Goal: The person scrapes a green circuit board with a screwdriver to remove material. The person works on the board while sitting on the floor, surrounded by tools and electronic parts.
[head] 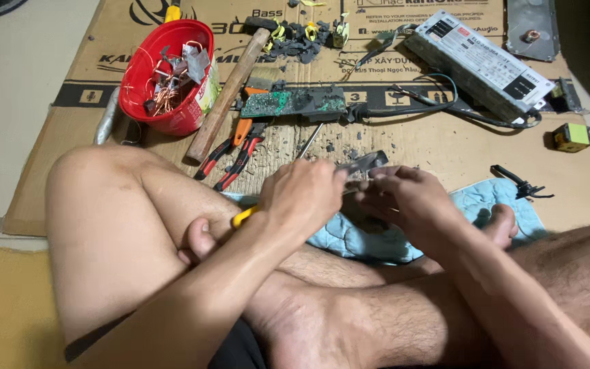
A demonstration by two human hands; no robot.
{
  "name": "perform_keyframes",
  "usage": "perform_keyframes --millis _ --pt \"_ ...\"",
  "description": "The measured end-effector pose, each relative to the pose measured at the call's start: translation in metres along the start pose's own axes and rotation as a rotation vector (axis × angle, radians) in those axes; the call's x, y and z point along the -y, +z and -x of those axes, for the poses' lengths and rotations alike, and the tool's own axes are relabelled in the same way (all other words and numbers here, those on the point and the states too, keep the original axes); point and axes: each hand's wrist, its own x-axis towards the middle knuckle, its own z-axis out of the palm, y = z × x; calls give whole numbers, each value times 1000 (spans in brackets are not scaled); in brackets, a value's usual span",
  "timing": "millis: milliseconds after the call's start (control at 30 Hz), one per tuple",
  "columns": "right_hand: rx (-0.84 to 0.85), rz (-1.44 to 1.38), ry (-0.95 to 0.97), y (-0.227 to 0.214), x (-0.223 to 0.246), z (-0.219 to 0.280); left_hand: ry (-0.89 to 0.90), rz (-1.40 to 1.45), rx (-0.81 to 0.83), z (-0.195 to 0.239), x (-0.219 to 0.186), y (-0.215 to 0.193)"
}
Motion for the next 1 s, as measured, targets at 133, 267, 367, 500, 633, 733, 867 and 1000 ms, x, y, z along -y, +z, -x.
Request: perform_keyframes --millis 133,267,367,500,633,733,867,1000 --pt "-51 408 -183 -14 -31 -39 -87 -220 93 -16 18 -1" --pt "-87 680 -142 -9 -2 -29 -116 -155 158 -24 19 -12" --pt "-126 782 -142 -3 18 -42 -168 -27 173 -29 13 -23" --pt "-210 917 -286 -4 49 -105 -310 148 210 -53 15 -33" --pt "-234 971 -526 14 98 -166 -571 242 254 -89 17 -35" --pt "-239 1166 -839 28 127 -219 -679 318 386 -102 14 -42" --pt "-119 1256 -396 37 152 -271 -586 284 312 -116 31 -21" --pt "-229 1400 -399 39 147 -279 -642 392 369 -115 23 -43"
